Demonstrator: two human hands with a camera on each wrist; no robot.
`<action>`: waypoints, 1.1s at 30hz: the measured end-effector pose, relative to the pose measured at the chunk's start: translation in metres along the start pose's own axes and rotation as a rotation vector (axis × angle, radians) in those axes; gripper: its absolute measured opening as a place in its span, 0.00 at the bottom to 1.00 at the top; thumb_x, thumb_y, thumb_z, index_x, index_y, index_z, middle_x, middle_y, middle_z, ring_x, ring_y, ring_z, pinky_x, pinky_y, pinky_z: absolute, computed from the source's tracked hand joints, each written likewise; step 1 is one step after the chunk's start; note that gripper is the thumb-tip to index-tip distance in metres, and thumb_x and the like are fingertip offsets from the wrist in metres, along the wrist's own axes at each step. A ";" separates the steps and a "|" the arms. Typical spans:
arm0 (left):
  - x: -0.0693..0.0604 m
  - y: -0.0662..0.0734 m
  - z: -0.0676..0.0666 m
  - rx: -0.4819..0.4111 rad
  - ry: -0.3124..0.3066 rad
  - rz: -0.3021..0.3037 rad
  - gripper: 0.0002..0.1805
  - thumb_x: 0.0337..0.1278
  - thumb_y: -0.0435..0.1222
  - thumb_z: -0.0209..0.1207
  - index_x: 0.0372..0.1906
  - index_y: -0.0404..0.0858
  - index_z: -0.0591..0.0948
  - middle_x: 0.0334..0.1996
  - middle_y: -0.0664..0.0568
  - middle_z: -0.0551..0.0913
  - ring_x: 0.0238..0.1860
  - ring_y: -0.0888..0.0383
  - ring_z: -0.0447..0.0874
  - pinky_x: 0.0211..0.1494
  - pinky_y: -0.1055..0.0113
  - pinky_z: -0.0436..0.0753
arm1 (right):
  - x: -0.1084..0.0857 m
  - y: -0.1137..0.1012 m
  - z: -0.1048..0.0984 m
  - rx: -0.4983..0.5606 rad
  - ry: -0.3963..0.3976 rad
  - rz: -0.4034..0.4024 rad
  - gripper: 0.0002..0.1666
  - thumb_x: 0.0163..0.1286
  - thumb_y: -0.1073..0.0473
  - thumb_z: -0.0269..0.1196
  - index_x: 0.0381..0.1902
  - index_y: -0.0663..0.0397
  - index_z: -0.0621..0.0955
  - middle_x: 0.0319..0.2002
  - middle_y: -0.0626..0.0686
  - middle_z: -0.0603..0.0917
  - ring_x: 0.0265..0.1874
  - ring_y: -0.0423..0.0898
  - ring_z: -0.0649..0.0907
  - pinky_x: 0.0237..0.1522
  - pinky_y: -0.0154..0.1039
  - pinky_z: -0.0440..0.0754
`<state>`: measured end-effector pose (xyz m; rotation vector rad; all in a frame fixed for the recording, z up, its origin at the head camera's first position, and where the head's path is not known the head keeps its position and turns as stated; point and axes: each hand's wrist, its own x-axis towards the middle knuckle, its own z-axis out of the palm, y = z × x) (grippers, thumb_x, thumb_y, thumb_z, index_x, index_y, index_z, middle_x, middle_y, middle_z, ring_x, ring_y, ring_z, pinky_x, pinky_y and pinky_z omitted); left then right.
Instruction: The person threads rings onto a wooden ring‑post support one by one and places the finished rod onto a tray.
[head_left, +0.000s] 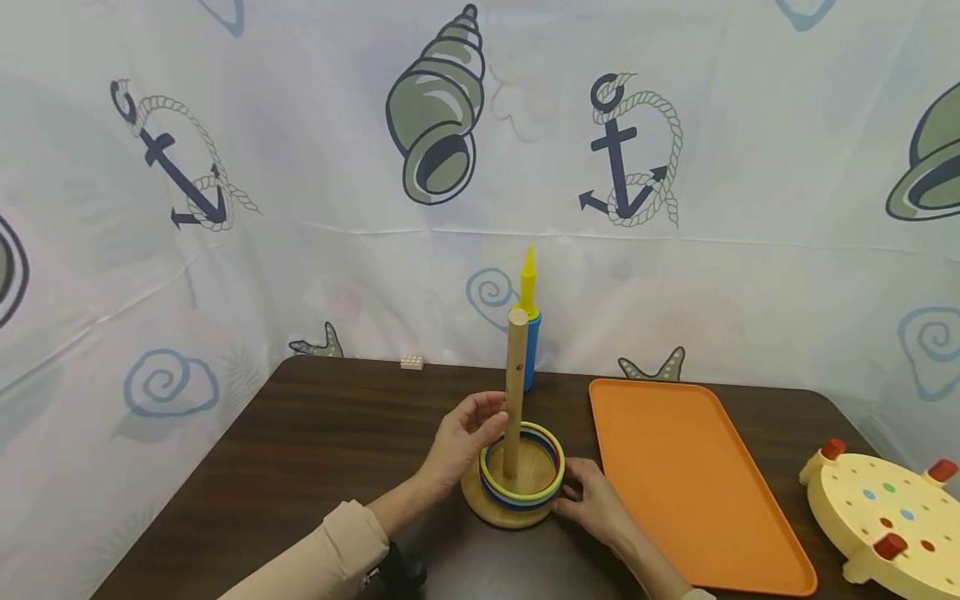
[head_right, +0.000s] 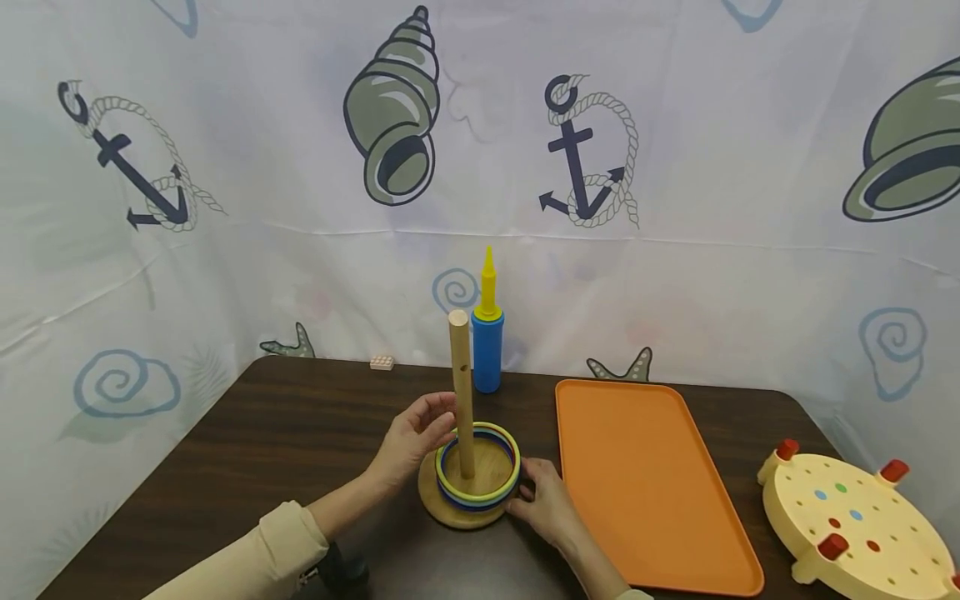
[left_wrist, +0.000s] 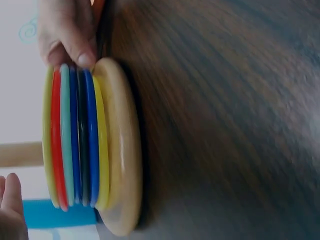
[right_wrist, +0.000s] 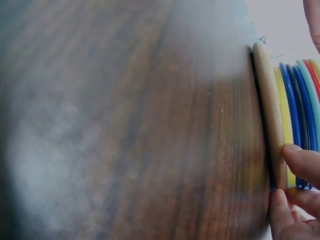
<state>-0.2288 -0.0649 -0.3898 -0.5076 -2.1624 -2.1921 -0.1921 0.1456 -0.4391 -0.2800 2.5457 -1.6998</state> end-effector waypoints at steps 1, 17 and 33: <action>-0.001 0.000 0.002 0.019 -0.018 0.031 0.19 0.59 0.34 0.60 0.55 0.32 0.75 0.47 0.40 0.80 0.48 0.59 0.79 0.54 0.61 0.81 | 0.000 0.000 0.000 -0.001 0.003 0.000 0.30 0.49 0.76 0.68 0.53 0.68 0.76 0.56 0.64 0.68 0.59 0.60 0.68 0.55 0.45 0.79; 0.005 -0.006 0.004 0.264 0.001 0.348 0.12 0.53 0.32 0.65 0.43 0.35 0.79 0.33 0.45 0.84 0.35 0.57 0.82 0.41 0.69 0.83 | -0.009 -0.005 -0.031 0.061 -0.013 0.042 0.34 0.60 0.73 0.62 0.62 0.77 0.64 0.61 0.72 0.68 0.59 0.65 0.71 0.56 0.45 0.78; -0.005 0.021 0.010 0.298 0.000 0.343 0.11 0.52 0.24 0.62 0.41 0.28 0.78 0.31 0.38 0.81 0.31 0.51 0.79 0.37 0.68 0.82 | -0.007 0.006 -0.156 -0.302 0.348 0.061 0.28 0.67 0.68 0.58 0.62 0.74 0.66 0.57 0.72 0.72 0.54 0.64 0.75 0.37 0.17 0.75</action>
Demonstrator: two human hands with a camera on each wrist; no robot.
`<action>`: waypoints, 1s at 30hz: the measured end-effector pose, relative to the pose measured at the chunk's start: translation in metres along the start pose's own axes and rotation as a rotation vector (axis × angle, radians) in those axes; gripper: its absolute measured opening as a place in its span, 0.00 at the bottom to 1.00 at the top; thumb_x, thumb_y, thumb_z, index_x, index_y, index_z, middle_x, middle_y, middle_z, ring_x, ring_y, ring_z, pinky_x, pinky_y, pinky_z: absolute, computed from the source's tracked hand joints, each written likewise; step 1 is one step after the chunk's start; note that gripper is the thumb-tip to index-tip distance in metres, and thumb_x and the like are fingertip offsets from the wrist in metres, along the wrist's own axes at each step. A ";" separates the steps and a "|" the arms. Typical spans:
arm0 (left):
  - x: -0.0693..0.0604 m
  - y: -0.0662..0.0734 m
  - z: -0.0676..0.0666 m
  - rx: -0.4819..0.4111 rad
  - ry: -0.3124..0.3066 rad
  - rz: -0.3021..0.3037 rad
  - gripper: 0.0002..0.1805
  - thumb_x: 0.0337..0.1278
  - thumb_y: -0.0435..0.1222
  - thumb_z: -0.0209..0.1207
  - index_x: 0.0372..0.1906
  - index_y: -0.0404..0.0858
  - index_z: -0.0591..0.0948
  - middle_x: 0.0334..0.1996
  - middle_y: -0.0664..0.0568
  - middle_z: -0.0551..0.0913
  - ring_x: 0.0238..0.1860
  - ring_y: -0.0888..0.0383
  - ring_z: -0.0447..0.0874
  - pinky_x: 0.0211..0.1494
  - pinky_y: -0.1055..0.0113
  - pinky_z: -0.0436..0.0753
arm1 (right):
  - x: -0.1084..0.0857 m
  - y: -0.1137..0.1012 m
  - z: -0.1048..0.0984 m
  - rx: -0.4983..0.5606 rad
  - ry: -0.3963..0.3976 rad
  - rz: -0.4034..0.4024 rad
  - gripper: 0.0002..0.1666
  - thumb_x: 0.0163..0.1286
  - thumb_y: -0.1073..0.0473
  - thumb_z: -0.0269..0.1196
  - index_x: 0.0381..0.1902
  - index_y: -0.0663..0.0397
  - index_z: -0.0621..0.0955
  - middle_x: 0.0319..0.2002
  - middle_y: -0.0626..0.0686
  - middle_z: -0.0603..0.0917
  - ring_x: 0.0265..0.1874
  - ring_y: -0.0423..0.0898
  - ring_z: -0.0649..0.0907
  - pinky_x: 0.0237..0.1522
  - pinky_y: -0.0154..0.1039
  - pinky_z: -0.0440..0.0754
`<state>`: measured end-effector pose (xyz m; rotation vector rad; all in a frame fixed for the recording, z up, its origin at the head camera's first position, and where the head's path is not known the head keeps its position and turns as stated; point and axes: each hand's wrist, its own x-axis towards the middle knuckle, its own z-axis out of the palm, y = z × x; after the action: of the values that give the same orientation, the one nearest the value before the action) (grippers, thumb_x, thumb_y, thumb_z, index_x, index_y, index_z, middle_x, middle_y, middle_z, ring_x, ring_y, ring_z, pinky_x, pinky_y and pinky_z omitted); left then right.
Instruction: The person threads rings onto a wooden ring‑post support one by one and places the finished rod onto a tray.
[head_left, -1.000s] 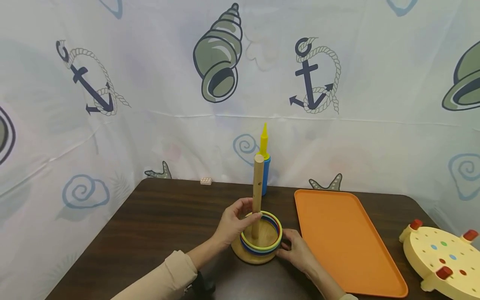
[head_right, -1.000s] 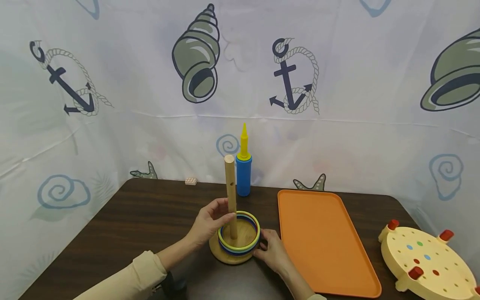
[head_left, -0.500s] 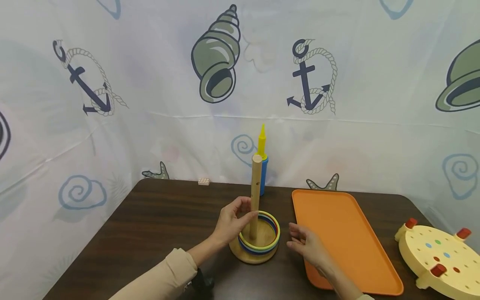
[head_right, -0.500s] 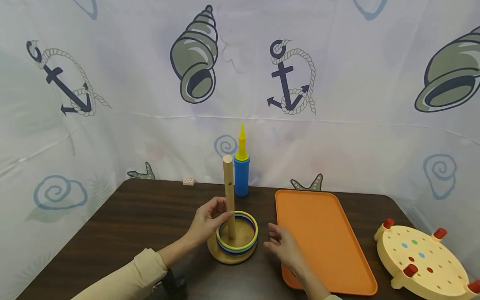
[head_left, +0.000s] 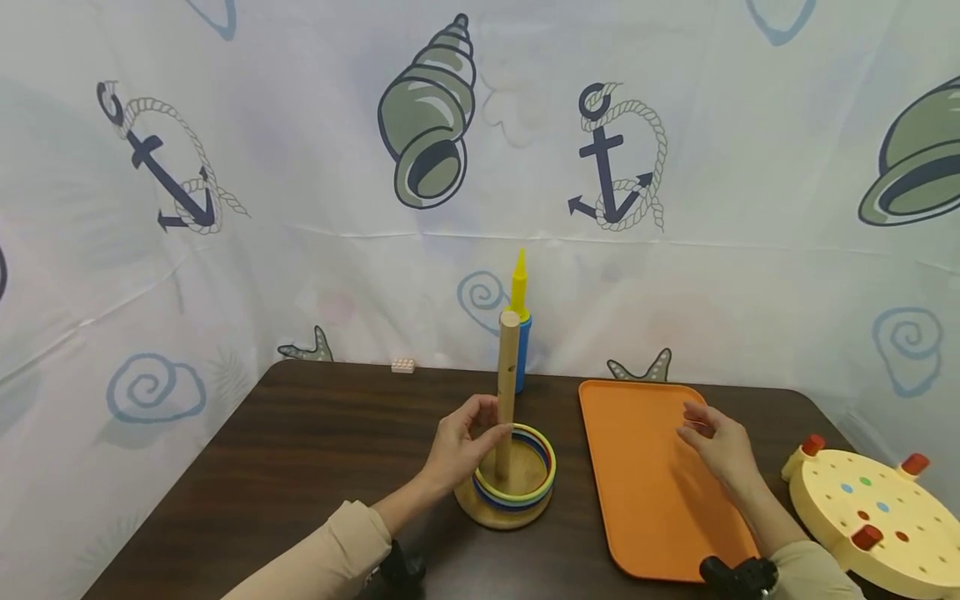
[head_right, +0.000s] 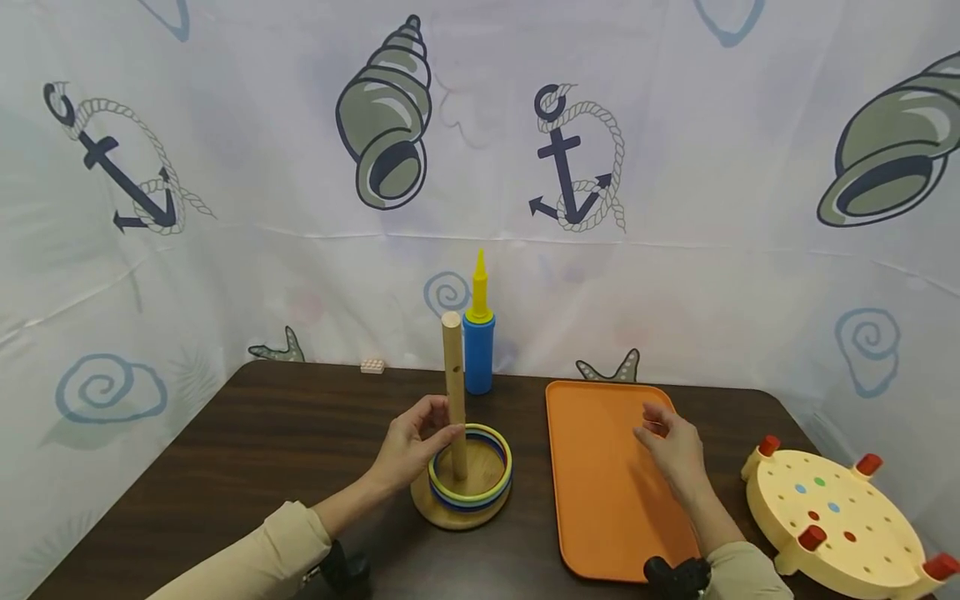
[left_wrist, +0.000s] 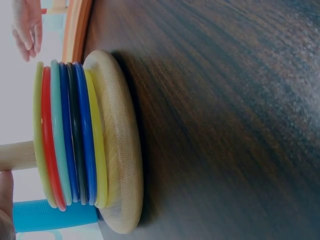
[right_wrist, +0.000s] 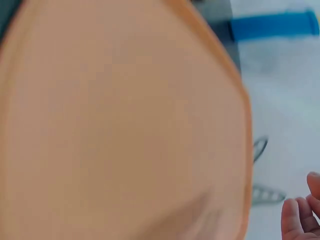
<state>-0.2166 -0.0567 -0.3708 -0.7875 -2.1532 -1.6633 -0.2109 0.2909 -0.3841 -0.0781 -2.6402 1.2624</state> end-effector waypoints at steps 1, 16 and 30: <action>0.000 0.003 -0.001 0.002 0.000 0.005 0.11 0.52 0.24 0.62 0.41 0.28 0.78 0.31 0.39 0.81 0.31 0.51 0.79 0.37 0.68 0.82 | 0.003 0.005 -0.004 -0.030 0.004 0.015 0.28 0.67 0.67 0.57 0.62 0.74 0.66 0.56 0.72 0.72 0.54 0.64 0.74 0.36 0.18 0.76; 0.000 0.004 -0.002 0.011 -0.011 0.027 0.11 0.52 0.24 0.62 0.41 0.28 0.77 0.31 0.39 0.82 0.32 0.49 0.80 0.38 0.66 0.83 | 0.017 0.054 -0.031 -0.247 0.082 0.126 0.25 0.64 0.67 0.56 0.57 0.78 0.69 0.53 0.75 0.73 0.51 0.70 0.73 0.57 0.66 0.60; 0.000 0.004 -0.001 0.008 -0.024 0.052 0.11 0.53 0.24 0.61 0.42 0.28 0.77 0.31 0.38 0.81 0.32 0.45 0.80 0.38 0.63 0.84 | 0.016 0.068 -0.035 -0.335 -0.013 0.172 0.25 0.56 0.68 0.55 0.51 0.81 0.71 0.44 0.74 0.78 0.47 0.72 0.73 0.52 0.64 0.66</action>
<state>-0.2142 -0.0572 -0.3675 -0.8580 -2.1357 -1.6264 -0.2216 0.3626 -0.4131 -0.3564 -2.8809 0.8515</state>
